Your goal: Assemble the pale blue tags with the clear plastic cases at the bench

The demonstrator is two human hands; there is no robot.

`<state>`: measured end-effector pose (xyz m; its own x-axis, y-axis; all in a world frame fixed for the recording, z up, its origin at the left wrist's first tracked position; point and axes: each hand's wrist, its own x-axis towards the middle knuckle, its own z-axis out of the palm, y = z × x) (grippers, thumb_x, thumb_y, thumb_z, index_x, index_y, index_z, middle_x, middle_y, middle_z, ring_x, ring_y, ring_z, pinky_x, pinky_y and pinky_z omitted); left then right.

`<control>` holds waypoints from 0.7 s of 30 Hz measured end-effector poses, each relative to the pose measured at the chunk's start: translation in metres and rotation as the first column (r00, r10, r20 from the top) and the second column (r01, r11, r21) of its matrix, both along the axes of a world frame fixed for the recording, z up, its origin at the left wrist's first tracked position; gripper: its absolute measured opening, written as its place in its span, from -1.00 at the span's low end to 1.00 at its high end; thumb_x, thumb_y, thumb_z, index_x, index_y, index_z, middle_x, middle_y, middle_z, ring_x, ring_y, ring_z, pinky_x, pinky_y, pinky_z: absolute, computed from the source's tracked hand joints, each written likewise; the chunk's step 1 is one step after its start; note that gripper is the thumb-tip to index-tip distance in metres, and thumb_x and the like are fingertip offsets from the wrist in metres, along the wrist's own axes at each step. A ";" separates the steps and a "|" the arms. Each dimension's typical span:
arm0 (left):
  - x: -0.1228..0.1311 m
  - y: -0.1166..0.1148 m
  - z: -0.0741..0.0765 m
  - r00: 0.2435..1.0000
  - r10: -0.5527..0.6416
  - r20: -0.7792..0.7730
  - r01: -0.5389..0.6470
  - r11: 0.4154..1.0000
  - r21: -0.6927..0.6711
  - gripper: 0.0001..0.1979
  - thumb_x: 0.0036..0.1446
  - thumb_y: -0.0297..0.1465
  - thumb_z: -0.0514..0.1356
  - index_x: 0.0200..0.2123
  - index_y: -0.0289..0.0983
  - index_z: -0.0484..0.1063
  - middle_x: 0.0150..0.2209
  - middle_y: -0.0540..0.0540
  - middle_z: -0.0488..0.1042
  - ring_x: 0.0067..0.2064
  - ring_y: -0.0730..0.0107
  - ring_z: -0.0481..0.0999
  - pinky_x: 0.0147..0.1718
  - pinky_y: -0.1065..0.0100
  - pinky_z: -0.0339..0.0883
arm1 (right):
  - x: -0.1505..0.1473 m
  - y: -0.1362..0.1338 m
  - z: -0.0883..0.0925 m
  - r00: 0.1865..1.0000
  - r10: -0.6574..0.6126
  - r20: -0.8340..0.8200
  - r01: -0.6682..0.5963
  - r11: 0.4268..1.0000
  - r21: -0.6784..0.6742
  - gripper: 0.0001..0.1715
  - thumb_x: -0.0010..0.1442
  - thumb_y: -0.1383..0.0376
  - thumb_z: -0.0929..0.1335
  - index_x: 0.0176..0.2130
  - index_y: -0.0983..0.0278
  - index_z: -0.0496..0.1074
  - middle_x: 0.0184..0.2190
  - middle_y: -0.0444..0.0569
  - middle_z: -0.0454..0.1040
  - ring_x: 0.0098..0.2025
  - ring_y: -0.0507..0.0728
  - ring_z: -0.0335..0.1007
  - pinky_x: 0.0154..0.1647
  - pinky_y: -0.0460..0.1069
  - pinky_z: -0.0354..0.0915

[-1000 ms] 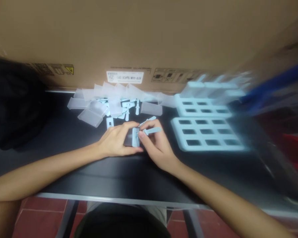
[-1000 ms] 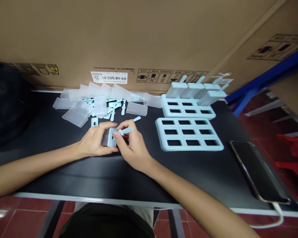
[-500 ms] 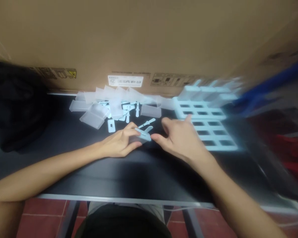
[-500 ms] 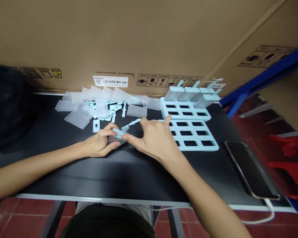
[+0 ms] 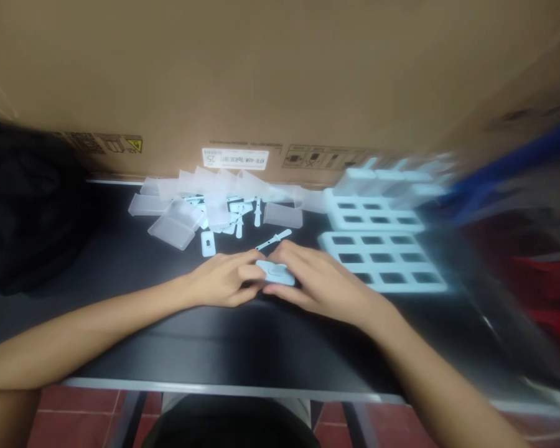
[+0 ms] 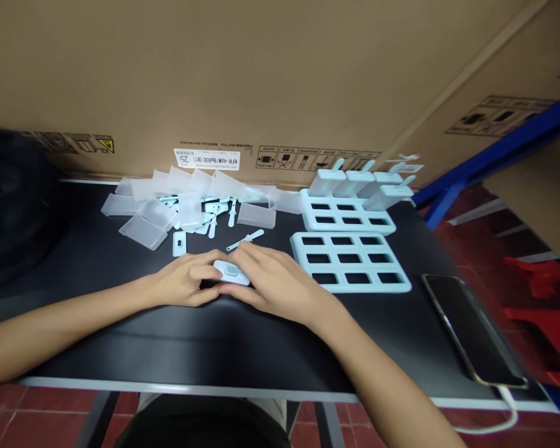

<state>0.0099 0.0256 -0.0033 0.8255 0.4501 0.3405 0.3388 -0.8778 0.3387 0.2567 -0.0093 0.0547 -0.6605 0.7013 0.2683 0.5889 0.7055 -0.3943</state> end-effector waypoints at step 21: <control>0.003 0.005 0.001 1.000 -0.014 -0.023 0.017 0.986 0.166 -0.76 0.38 -0.45 0.10 -0.03 -0.30 0.56 0.07 -0.21 0.59 0.08 0.15 0.55 0.03 0.15 0.57 | 0.158 0.066 0.049 0.599 -0.748 0.287 0.742 0.653 0.154 -0.66 0.30 0.51 0.34 0.03 0.56 0.55 0.06 0.43 0.53 0.11 0.26 0.46 0.10 0.06 0.27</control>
<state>0.0133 0.0305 -0.0018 0.8401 0.3759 0.3911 0.3305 -0.9264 0.1804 0.4150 0.0566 0.1036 0.0438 0.9841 0.1720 0.9950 -0.0276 -0.0955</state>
